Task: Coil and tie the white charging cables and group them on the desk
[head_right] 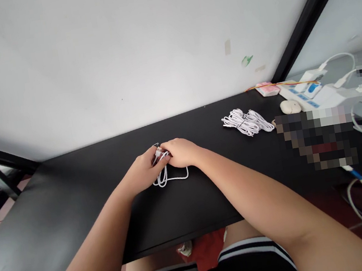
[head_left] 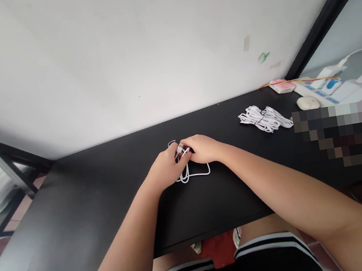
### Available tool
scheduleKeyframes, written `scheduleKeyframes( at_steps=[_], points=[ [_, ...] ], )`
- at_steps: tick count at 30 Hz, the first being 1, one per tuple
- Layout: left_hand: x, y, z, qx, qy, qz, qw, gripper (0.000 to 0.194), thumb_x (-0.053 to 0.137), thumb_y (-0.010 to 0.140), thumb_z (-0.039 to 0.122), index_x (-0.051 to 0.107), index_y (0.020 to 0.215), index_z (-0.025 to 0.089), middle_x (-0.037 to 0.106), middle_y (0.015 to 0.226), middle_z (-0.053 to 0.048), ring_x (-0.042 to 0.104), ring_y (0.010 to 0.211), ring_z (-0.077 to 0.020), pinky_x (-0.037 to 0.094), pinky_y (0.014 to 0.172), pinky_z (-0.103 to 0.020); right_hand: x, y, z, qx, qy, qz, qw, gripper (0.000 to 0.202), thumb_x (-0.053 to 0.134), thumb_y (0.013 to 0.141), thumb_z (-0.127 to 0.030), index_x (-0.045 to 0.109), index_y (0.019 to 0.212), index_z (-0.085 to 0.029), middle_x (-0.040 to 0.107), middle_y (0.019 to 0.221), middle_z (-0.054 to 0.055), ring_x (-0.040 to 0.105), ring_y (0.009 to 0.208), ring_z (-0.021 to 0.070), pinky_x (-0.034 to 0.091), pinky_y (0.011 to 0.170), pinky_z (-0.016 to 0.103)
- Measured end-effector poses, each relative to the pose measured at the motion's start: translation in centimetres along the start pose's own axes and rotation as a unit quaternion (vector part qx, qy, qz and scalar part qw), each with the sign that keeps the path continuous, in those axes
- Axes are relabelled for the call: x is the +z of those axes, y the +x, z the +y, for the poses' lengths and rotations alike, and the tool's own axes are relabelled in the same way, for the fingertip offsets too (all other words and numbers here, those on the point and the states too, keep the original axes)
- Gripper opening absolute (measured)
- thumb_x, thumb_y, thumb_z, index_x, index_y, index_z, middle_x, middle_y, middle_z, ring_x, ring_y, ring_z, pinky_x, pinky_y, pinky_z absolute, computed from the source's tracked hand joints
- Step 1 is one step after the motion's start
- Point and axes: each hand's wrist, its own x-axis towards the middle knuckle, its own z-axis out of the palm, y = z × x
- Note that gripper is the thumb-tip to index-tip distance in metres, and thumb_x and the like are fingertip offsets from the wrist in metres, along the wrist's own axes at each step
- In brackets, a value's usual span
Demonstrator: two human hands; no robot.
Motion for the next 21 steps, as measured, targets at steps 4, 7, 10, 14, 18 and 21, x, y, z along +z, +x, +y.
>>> scheduleKeyframes(
  at_steps=[4, 7, 10, 14, 18, 21],
  points=[
    [0.1, 0.3, -0.1, 0.005, -0.036, 0.042, 0.998, 0.033, 0.049, 0.093, 0.05, 0.042, 0.076, 0.023, 0.054, 0.067, 0.003, 0.05, 0.061, -0.0151, 0.033, 0.057, -0.028, 0.1, 0.1, 0.2, -0.003, 0.028, 0.022, 0.999, 0.009, 0.054, 0.087, -0.02, 0.063, 0.088, -0.019, 0.071, 0.089, 0.005, 0.06, 0.074, 0.0162, 0.034, 0.063, 0.025],
    [0.1, 0.4, -0.2, -0.006, -0.07, 0.079, 0.994, 0.035, 0.048, 0.093, 0.051, 0.039, 0.074, 0.022, 0.05, 0.064, 0.004, 0.046, 0.059, -0.013, 0.032, 0.056, -0.027, 0.2, 0.2, 0.5, -0.005, 0.053, 0.042, 0.998, 0.015, 0.052, 0.091, -0.025, 0.062, 0.081, -0.019, 0.067, 0.079, 0.002, 0.055, 0.068, 0.0135, 0.033, 0.062, 0.025],
    [0.1, 0.6, -0.5, -0.021, -0.097, 0.125, 0.987, 0.038, 0.053, 0.09, 0.053, 0.04, 0.074, 0.022, 0.047, 0.063, 0.005, 0.044, 0.059, -0.0117, 0.032, 0.056, -0.026, 0.2, 0.3, 0.7, 0.01, 0.115, 0.055, 0.992, 0.017, 0.054, 0.09, -0.031, 0.06, 0.08, -0.019, 0.061, 0.072, -0.001, 0.05, 0.064, 0.0115, 0.033, 0.062, 0.025],
    [0.2, 1.3, -1.2, -0.03, -0.164, 0.183, 0.969, 0.037, 0.052, 0.091, 0.052, 0.043, 0.074, 0.021, 0.045, 0.064, 0.005, 0.043, 0.059, -0.0112, 0.034, 0.057, -0.025, 0.1, 0.4, 0.9, 0.042, 0.204, 0.081, 0.975, 0.025, 0.057, 0.089, -0.043, 0.061, 0.083, -0.019, 0.05, 0.067, -0.005, 0.043, 0.062, 0.0111, 0.032, 0.06, 0.025],
    [0.0, 1.9, -1.9, -0.037, -0.236, 0.236, 0.942, 0.035, 0.046, 0.095, 0.049, 0.046, 0.075, 0.021, 0.044, 0.065, 0.003, 0.043, 0.059, -0.0118, 0.036, 0.056, -0.025, -0.2, 0.5, 1.4, 0.057, 0.231, 0.15, 0.96, 0.033, 0.055, 0.089, -0.05, 0.06, 0.078, -0.02, 0.046, 0.065, -0.005, 0.042, 0.063, 0.0119, 0.033, 0.062, 0.026],
    [-0.3, 2.2, -2.6, -0.073, -0.267, 0.287, 0.917, 0.035, 0.037, 0.099, 0.05, 0.048, 0.081, 0.022, 0.045, 0.065, 0.001, 0.044, 0.057, -0.0124, 0.034, 0.051, -0.024, -0.3, 0.7, 2.1, 0.101, 0.224, 0.207, 0.947, 0.035, 0.049, 0.091, -0.051, 0.062, 0.081, -0.02, 0.05, 0.068, -0.004, 0.047, 0.066, 0.0135, 0.035, 0.066, 0.027]
  ],
)
